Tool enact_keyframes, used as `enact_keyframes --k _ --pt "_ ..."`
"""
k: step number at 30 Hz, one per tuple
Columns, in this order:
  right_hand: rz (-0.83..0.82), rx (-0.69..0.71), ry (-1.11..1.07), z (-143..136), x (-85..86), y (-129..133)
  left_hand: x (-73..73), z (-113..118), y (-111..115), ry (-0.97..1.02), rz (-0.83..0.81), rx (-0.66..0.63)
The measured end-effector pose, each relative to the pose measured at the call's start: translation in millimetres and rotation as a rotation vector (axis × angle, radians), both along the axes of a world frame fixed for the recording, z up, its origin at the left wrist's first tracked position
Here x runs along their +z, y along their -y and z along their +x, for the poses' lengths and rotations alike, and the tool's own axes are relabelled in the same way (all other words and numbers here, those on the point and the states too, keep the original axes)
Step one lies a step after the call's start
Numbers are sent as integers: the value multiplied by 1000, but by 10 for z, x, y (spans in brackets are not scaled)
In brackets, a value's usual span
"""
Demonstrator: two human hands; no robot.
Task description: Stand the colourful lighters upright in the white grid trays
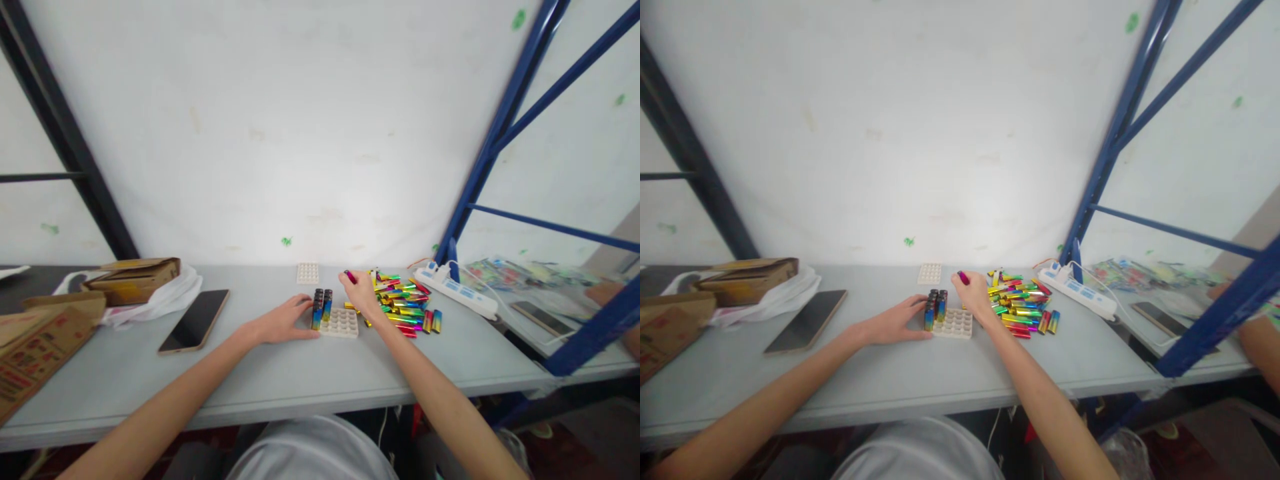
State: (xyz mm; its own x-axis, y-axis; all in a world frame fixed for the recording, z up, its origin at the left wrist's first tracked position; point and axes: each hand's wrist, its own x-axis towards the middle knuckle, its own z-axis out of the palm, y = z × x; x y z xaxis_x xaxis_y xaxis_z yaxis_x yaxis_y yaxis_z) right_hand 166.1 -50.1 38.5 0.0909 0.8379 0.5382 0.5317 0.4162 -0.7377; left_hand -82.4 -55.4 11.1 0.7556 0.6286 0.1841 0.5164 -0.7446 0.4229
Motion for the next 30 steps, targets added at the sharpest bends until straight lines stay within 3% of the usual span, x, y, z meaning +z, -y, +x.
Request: enact_keyframes --k 17,24,30 --pt "42 15 118 28 30 51 29 10 23 15 -14 -5" --pt "77 311 337 171 207 147 32 11 26 22 -15 -20" --pt "58 479 328 204 340 281 5 6 11 44 -21 -5"
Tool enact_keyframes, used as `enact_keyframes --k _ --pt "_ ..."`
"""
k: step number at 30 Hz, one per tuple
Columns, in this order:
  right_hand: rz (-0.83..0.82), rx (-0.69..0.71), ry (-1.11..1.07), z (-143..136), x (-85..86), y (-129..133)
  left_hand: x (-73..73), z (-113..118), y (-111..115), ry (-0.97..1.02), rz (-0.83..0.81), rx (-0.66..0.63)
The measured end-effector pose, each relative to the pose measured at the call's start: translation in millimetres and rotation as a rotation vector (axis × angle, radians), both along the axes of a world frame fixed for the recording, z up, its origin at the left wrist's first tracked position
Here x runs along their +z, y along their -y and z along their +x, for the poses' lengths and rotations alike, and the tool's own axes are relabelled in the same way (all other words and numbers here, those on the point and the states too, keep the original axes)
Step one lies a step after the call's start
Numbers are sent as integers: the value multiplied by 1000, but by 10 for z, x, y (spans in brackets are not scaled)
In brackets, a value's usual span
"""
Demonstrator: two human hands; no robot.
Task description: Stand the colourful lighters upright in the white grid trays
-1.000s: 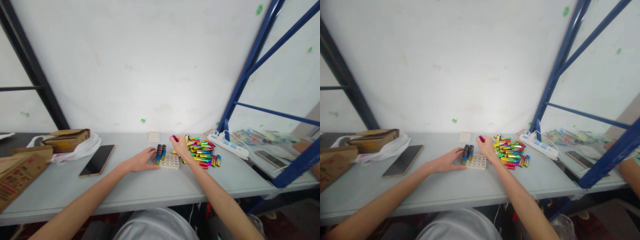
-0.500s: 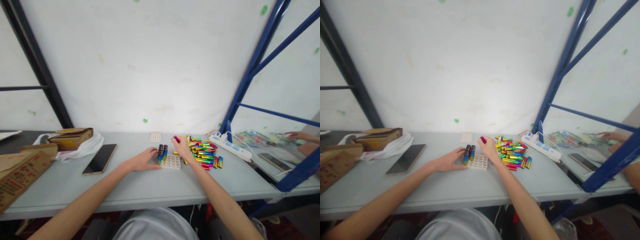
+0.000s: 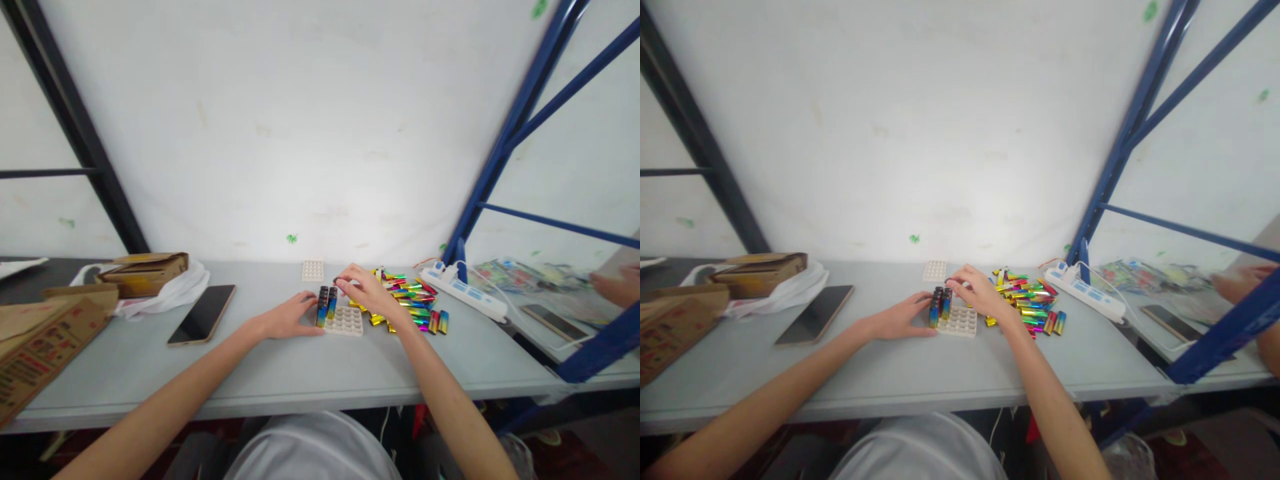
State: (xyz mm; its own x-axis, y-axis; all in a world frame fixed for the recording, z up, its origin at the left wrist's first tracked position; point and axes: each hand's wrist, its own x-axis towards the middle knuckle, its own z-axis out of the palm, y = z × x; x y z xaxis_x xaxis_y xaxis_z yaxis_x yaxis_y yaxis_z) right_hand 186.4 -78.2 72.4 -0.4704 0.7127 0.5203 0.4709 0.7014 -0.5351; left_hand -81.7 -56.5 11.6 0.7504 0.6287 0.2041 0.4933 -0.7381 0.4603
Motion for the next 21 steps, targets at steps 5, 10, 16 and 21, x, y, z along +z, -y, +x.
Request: enact_keyframes --k 5,10,16,21 --pt "-198 118 33 11 22 77 23 0 12 -4 -10 -18" --pt "-210 109 165 4 -37 84 10 -4 6 -14 -12 -7" --pt "-216 151 207 -39 -13 108 -11 -3 -3 16 -7 -17" --pt "-291 215 221 -29 -8 97 5 3 -4 9 -10 -32"
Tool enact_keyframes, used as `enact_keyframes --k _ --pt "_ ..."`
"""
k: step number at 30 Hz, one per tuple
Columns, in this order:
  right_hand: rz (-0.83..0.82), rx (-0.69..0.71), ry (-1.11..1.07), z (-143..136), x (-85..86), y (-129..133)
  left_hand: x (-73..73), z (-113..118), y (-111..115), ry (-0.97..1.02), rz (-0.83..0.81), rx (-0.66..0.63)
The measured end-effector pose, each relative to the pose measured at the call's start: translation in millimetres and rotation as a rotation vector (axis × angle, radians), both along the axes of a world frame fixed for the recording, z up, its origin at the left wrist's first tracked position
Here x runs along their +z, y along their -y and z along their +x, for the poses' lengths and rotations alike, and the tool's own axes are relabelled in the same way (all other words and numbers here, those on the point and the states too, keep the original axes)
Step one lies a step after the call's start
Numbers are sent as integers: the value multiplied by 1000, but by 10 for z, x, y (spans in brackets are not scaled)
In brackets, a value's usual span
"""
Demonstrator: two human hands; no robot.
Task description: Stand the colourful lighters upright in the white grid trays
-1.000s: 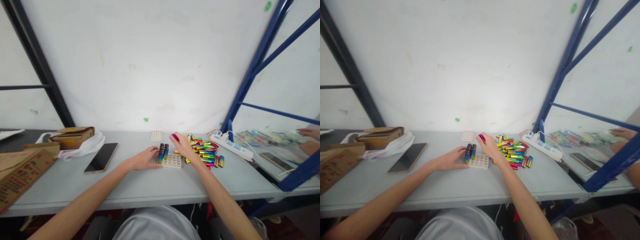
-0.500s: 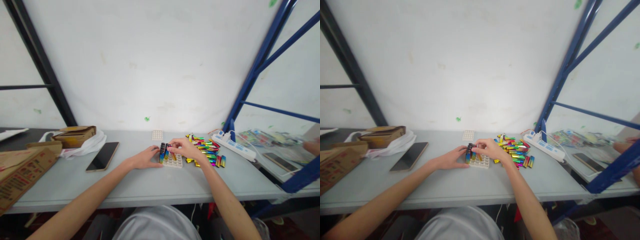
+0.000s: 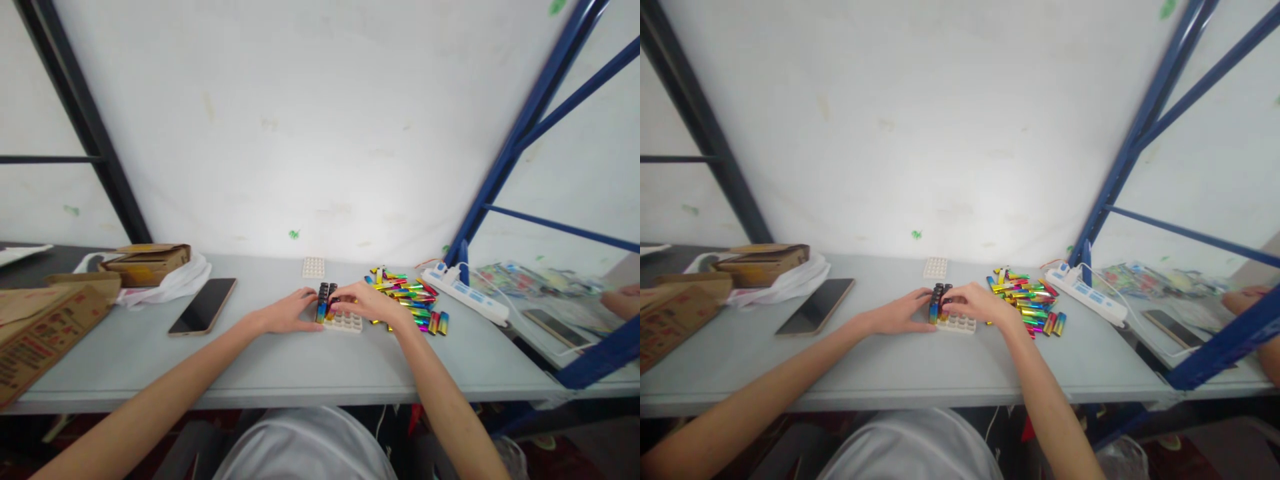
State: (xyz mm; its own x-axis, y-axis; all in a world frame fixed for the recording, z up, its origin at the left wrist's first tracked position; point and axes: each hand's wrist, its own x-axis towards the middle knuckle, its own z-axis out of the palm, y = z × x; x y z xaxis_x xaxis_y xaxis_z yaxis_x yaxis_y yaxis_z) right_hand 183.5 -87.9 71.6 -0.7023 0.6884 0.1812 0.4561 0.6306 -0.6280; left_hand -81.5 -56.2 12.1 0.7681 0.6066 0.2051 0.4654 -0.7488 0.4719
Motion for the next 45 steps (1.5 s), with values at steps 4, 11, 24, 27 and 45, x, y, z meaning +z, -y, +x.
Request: enact_keyframes --k 4,11,24,27,45 --pt "62 -60 -40 -49 -64 -30 -1 -1 0 -3 0 20" --pt "7 -276 -173 257 -92 -221 -26 -1 -25 -9 16 22" --pt "243 -880 389 538 -476 -966 -64 5 -33 0 27 20" --pt "256 -810 338 520 -445 -1000 -71 4 -35 14 28 9" --pt "93 -658 -531 -22 -312 -529 -52 6 -30 -13 39 18"
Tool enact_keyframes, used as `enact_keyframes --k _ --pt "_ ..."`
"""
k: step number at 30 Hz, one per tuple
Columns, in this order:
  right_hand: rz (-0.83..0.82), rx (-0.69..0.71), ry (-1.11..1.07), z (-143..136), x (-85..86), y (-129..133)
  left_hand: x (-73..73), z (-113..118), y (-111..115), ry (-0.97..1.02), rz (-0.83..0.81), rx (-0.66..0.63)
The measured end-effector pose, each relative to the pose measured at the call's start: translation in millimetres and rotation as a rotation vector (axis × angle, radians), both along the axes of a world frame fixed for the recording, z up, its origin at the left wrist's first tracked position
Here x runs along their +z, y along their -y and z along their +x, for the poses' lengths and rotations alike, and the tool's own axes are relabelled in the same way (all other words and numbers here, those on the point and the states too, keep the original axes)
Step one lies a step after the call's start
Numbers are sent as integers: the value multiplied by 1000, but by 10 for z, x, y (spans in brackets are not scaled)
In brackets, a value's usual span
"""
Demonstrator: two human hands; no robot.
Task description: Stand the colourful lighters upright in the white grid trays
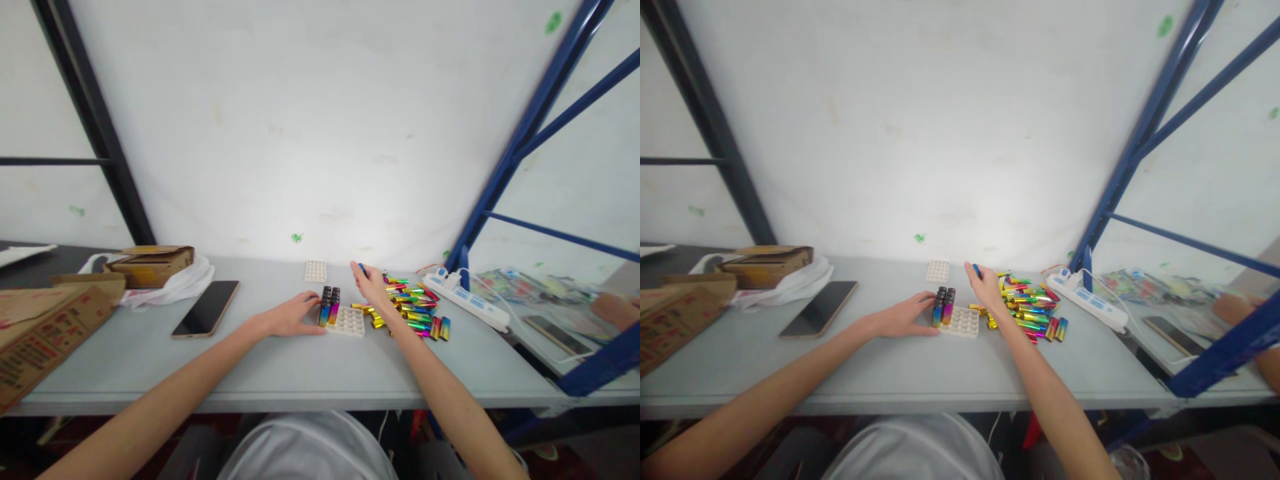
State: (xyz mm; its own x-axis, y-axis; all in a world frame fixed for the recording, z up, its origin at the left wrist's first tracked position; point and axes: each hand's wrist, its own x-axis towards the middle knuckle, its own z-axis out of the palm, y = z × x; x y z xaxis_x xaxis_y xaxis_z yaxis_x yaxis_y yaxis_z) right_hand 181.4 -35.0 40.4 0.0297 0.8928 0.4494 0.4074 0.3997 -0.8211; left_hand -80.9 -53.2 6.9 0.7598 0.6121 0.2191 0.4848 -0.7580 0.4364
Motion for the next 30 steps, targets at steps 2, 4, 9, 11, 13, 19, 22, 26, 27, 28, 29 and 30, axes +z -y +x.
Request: enact_keyframes --k 2,4,9,11,13,19,22,26,27,28,29,30 --pt "33 -45 32 -38 -4 38 2 1 0 -13 6 3" --pt "62 -52 57 -71 2 81 8 1 3 -21 6 1" --pt "118 -44 85 -126 46 154 17 1 3 -16 -9 -1" --pt "110 -45 82 -132 60 169 15 0 2 -8 -4 -7" --pt "101 -50 85 -135 69 185 16 0 2 4 -6 -10" --pt "109 -48 115 -144 54 206 32 -2 14 -25 6 -7" --pt "130 -36 133 -150 34 193 23 -5 8 -23 28 -18" --pt "160 -36 147 -141 42 200 0 -8 -7 -9 27 -12" --pt "157 -28 148 -134 53 210 -4 -8 -10 -6 26 -11" --pt "147 -5 143 -126 67 222 -7 -8 -11 -6 24 -10" --pt "127 36 130 -116 84 237 -8 -8 -13 -10 18 -6" --pt "100 90 104 -106 103 254 -9 -7 -13 -12 12 -2"
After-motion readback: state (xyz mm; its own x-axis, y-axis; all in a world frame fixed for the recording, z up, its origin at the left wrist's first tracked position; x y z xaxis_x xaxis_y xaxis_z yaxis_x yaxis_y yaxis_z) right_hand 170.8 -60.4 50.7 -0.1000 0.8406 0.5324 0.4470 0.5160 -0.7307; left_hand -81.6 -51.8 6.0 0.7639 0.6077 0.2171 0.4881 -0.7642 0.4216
